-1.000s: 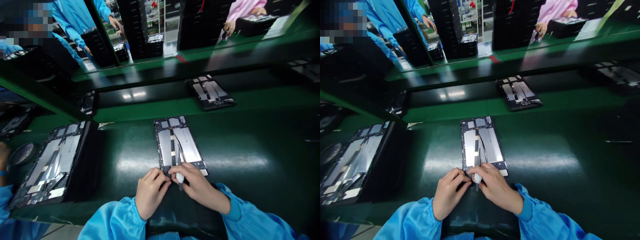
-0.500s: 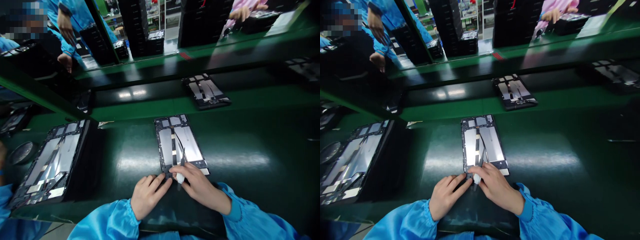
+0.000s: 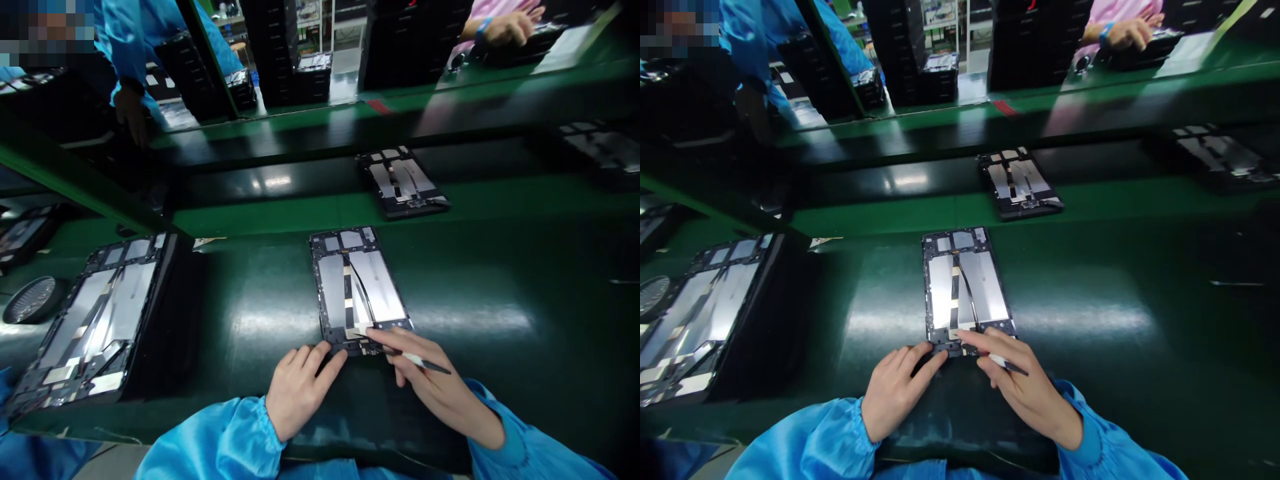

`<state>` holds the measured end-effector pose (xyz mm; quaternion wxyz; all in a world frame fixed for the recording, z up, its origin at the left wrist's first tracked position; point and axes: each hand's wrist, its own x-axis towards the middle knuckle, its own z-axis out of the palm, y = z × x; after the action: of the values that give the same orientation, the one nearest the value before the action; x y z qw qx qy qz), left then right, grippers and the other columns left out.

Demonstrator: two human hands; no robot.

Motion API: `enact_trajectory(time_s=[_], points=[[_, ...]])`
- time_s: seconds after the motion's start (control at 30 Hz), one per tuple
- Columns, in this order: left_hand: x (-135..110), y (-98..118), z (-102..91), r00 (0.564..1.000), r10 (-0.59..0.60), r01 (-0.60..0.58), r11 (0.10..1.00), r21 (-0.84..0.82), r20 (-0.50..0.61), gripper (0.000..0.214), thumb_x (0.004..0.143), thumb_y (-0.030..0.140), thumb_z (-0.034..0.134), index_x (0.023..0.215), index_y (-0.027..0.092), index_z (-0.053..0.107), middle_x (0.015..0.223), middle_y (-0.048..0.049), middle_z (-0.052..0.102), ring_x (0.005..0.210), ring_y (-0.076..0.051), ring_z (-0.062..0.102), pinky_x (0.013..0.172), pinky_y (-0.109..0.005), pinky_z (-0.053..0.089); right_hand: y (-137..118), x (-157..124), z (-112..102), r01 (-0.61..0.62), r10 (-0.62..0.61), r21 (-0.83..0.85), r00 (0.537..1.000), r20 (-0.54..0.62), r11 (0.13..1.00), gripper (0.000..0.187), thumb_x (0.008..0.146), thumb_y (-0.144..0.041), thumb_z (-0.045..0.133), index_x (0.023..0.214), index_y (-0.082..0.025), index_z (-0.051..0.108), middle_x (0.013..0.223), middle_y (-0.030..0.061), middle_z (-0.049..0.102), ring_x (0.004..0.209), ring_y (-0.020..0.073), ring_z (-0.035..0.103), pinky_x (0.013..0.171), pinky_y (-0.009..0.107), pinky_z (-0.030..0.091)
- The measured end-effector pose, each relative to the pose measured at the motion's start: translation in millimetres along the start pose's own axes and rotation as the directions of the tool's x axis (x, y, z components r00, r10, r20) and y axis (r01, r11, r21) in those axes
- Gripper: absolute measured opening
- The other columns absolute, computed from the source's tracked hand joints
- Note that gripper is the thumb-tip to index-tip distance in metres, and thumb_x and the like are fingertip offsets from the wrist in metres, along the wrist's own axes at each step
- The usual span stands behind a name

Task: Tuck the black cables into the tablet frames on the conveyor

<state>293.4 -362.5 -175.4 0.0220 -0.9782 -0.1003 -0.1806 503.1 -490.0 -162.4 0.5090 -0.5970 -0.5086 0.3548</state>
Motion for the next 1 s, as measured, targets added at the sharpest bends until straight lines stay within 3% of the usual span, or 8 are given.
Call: enact_trajectory(time_s=[0.07,0.2,0.4,0.7,0.83,1.0], points=[[0,1,-0.5,1.0,-0.003,0.003,1.0,-0.001,0.008,0.036,0.1,0.011,0.035,0.125,0.019,0.059,0.109,-0.0104,0.062,0.079,-0.017,0.057,0.065,-0.029,0.046,-1,-7,2,-0.055,0.056,0.066,0.998,-0.021,0.996,0.032,0.104,-0.038,0.047,0.13,-0.029,0.063,0.09,0.0045,0.067,0.051,0.0127,0.059,0.047,0.024,0.057],[0,1,-0.9,1.0,-0.005,0.006,1.0,-0.018,0.019,0.036,0.1,0.012,0.036,0.125,0.019,0.059,0.109,-0.0106,0.062,0.079,-0.017,0.057,0.064,-0.029,0.046,1,-11,13,-0.117,0.123,0.09,0.99,-0.069,0.989,0.027,0.101,-0.037,0.053,0.118,-0.024,0.069,0.081,0.0035,0.07,0.052,0.0139,0.062,0.048,0.024,0.06],[-2,0,2.1,1.0,-0.019,0.019,0.999,-0.038,0.01,0.035,0.1,0.012,0.036,0.124,0.02,0.061,0.109,-0.0096,0.062,0.081,-0.017,0.057,0.066,-0.029,0.046,4,-10,15,-0.114,0.117,0.06,0.991,-0.057,0.992,0.015,0.093,-0.029,0.064,0.102,-0.024,0.075,0.097,0.0072,0.074,0.076,0.0217,0.071,0.049,0.023,0.059],[-3,1,2.0,1.0,-0.03,0.03,0.999,-0.031,0.002,0.035,0.1,0.013,0.037,0.126,0.021,0.06,0.109,-0.0093,0.062,0.081,-0.016,0.057,0.068,-0.028,0.048,3,-9,18,-0.166,0.17,0.092,0.984,-0.047,0.982,0.016,0.096,-0.028,0.058,0.108,-0.021,0.067,0.081,0.0047,0.07,0.068,0.0194,0.069,0.053,0.025,0.059],[-2,0,1.4,1.0,-0.027,0.027,0.999,-0.038,-0.004,0.035,0.101,0.013,0.036,0.125,0.021,0.06,0.108,-0.0092,0.062,0.081,-0.016,0.057,0.068,-0.027,0.048,4,-8,20,-0.174,0.176,0.075,0.984,-0.031,0.982,0.014,0.097,-0.03,0.057,0.103,-0.02,0.067,0.086,0.0053,0.069,0.071,0.0198,0.07,0.052,0.024,0.057],[-1,0,1.7,1.0,-0.027,0.027,0.998,-0.052,-0.015,0.035,0.101,0.012,0.036,0.125,0.02,0.06,0.107,-0.0088,0.062,0.081,-0.017,0.057,0.068,-0.029,0.048,4,-9,13,-0.191,0.191,0.003,0.975,-0.112,0.982,0.014,0.096,-0.03,0.056,0.095,-0.02,0.066,0.072,0.0019,0.067,0.055,0.016,0.065,0.047,0.023,0.053]])
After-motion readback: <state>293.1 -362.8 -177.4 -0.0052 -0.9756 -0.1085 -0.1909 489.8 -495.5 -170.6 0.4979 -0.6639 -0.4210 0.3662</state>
